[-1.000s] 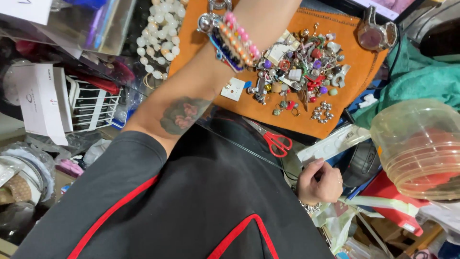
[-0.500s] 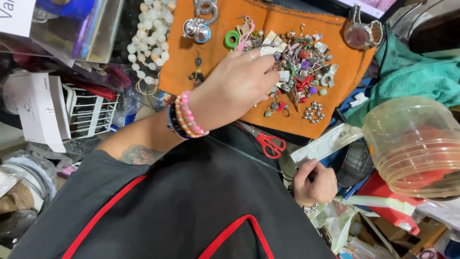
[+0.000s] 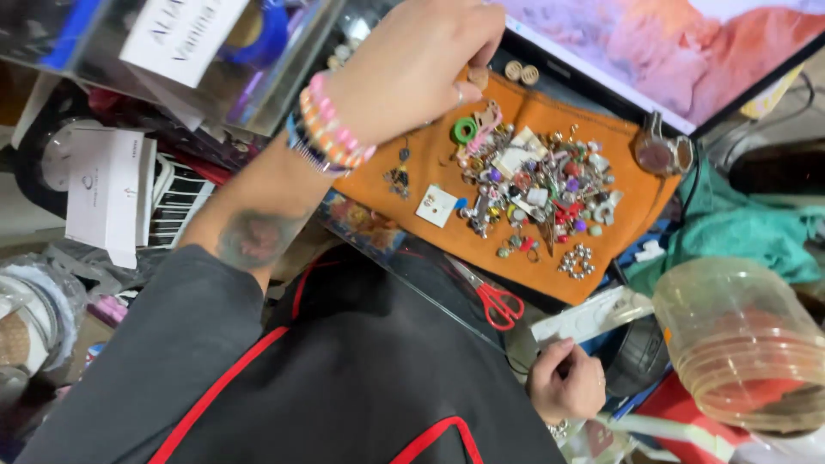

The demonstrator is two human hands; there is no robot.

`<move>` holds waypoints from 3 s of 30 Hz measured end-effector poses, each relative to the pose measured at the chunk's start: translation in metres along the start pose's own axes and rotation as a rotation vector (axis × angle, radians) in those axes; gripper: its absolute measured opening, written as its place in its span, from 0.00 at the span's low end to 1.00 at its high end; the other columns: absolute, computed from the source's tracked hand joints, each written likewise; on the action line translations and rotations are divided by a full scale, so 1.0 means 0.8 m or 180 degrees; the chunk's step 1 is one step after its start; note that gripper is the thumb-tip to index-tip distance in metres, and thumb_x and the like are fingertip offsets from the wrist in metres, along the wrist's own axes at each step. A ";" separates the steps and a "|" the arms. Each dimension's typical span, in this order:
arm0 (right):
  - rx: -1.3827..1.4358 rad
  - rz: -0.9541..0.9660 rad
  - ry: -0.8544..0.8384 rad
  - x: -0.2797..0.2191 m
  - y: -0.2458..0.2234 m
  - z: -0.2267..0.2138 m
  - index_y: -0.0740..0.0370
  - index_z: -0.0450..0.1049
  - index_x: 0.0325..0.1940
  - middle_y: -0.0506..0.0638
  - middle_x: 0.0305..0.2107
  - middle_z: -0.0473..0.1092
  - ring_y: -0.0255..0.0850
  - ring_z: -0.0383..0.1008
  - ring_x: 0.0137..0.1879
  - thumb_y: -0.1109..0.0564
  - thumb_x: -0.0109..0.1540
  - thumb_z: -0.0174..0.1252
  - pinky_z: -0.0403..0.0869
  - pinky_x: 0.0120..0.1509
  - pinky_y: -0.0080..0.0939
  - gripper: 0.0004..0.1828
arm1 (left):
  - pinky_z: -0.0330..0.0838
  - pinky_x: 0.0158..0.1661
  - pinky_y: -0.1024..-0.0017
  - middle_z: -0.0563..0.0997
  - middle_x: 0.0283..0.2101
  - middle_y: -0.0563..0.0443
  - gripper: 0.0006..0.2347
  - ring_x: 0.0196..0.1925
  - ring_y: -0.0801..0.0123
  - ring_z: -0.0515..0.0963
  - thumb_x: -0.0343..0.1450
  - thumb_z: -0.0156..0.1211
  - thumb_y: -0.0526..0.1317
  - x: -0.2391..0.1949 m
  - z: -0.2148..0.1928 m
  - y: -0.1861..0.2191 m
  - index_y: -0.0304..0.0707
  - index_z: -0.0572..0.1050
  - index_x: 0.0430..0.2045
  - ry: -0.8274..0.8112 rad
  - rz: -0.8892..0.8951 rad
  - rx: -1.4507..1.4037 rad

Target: The person sorts through a pile of assorted jewelry on an orange mat, picking up earrings and small items, inspecting them, and placing them back down or onto small white cards. The person handles multiple pieces one at a time, occasionally using a card to hold a pair of earrings.

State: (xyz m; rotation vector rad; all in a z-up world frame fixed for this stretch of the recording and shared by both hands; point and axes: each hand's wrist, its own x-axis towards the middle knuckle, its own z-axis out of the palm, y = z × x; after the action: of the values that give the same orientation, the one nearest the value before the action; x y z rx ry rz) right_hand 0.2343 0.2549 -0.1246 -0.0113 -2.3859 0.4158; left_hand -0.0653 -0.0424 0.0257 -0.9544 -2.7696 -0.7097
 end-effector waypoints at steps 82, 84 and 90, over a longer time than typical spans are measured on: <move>0.0078 -0.0097 0.0254 -0.014 0.014 0.016 0.74 0.74 0.28 0.55 0.18 0.65 0.48 0.62 0.23 0.69 0.69 0.59 0.62 0.27 0.43 0.13 | 0.83 0.46 0.73 0.80 0.39 0.51 0.04 0.42 0.67 0.84 0.77 0.56 0.37 -0.063 0.072 0.054 0.39 0.69 0.40 0.0388 -0.1326 -0.4717; 0.0053 -0.0098 0.0252 -0.015 0.015 0.015 0.74 0.74 0.28 0.55 0.18 0.65 0.48 0.62 0.23 0.69 0.68 0.59 0.62 0.27 0.43 0.13 | 0.85 0.50 0.68 0.79 0.41 0.52 0.06 0.44 0.64 0.84 0.77 0.57 0.38 -0.065 0.079 0.048 0.41 0.68 0.43 0.0379 -0.1374 -0.5063; 0.0017 -0.0065 0.0162 -0.017 0.015 0.012 0.73 0.74 0.28 0.55 0.19 0.66 0.50 0.62 0.23 0.68 0.69 0.59 0.61 0.29 0.46 0.13 | 0.80 0.49 0.74 0.78 0.51 0.45 0.16 0.41 0.74 0.78 0.79 0.54 0.31 -0.071 0.099 0.028 0.37 0.70 0.63 0.0047 -0.2076 -0.6134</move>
State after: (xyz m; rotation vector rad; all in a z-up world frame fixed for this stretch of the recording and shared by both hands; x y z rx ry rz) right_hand 0.2369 0.2620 -0.1434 0.0050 -2.3330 0.4073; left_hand -0.0039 -0.0208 -0.0507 0.1316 -1.4619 -3.4055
